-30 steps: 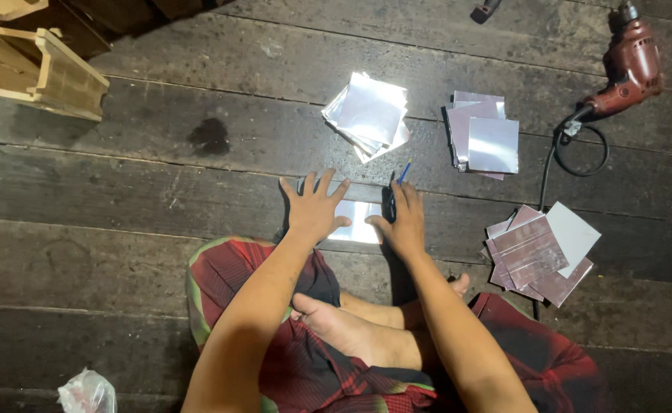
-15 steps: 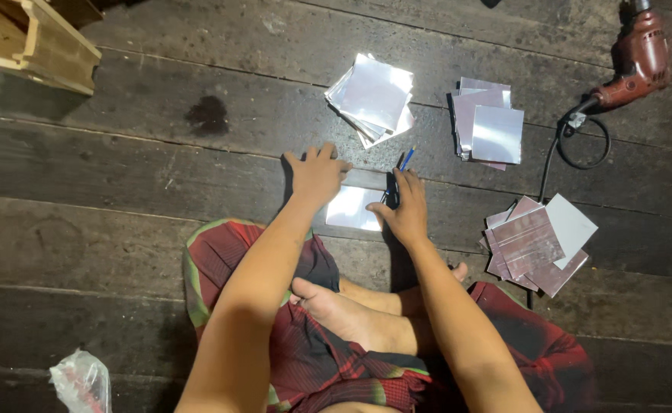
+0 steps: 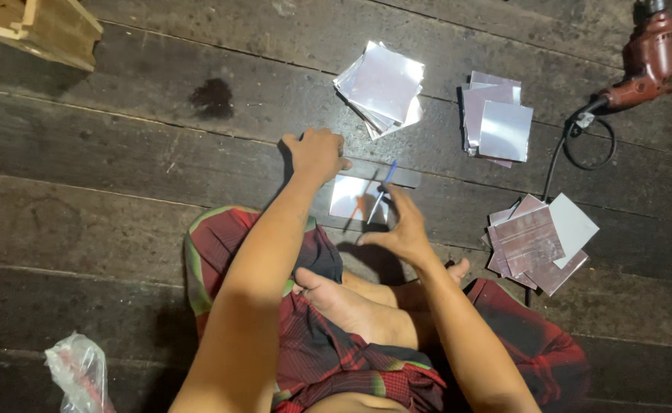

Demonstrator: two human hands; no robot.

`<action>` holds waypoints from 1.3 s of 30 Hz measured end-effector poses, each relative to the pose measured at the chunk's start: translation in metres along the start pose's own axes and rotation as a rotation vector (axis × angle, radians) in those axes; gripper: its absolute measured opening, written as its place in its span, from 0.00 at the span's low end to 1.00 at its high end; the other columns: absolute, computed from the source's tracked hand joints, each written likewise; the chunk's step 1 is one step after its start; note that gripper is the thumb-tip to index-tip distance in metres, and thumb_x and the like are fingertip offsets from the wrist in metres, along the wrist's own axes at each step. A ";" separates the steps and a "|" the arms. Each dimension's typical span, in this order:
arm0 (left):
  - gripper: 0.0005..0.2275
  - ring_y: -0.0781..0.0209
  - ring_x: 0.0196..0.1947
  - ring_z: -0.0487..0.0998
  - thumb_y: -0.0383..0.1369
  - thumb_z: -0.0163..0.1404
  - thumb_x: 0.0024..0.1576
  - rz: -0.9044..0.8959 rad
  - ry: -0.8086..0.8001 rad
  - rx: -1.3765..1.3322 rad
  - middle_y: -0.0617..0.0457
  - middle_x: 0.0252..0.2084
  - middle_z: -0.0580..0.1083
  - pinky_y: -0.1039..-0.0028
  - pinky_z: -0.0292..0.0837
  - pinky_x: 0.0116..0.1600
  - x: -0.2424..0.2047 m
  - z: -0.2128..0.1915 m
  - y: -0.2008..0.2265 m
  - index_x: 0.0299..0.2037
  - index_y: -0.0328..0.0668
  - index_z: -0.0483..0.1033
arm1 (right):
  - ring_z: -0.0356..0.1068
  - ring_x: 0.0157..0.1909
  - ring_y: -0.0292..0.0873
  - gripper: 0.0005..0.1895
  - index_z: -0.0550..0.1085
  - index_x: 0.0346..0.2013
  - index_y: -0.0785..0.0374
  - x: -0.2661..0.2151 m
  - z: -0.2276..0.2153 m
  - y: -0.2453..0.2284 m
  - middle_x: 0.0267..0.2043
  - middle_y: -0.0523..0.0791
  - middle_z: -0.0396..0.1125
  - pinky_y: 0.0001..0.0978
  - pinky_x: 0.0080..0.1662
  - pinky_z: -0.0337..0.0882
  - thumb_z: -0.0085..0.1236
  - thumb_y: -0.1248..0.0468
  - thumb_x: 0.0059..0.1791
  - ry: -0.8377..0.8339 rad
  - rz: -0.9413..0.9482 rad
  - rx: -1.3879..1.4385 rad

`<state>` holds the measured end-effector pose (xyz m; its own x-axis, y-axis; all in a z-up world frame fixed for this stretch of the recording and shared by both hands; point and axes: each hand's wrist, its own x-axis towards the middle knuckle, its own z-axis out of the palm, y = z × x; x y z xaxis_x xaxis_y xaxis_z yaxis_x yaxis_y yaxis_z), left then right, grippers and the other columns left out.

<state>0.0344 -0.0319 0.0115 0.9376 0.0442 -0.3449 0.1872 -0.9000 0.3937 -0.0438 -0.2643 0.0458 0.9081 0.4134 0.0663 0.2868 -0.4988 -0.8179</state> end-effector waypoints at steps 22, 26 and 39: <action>0.16 0.49 0.52 0.76 0.43 0.65 0.50 -0.114 -0.096 -0.017 0.55 0.45 0.79 0.43 0.53 0.53 0.000 -0.019 0.006 0.48 0.57 0.82 | 0.73 0.28 0.57 0.09 0.71 0.30 0.60 0.051 0.067 0.043 0.21 0.51 0.69 0.39 0.32 0.67 0.59 0.60 0.49 -0.041 0.145 -0.040; 0.15 0.49 0.52 0.76 0.42 0.65 0.50 -0.105 -0.086 -0.020 0.54 0.44 0.79 0.41 0.53 0.53 -0.001 -0.024 0.006 0.47 0.56 0.82 | 0.72 0.26 0.54 0.07 0.70 0.28 0.61 0.046 0.059 0.032 0.20 0.52 0.68 0.38 0.32 0.67 0.57 0.64 0.49 0.001 0.147 -0.044; 0.15 0.48 0.52 0.76 0.41 0.66 0.50 -0.090 -0.086 -0.025 0.52 0.44 0.79 0.39 0.55 0.51 0.000 -0.022 0.007 0.46 0.54 0.83 | 0.72 0.27 0.56 0.06 0.70 0.29 0.61 0.032 0.061 0.039 0.22 0.54 0.69 0.41 0.32 0.68 0.58 0.65 0.48 0.072 0.129 -0.084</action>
<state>0.0422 -0.0283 0.0334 0.8883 0.0854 -0.4513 0.2773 -0.8830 0.3787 -0.0224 -0.2245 -0.0188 0.9577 0.2877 0.0066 0.1877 -0.6074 -0.7719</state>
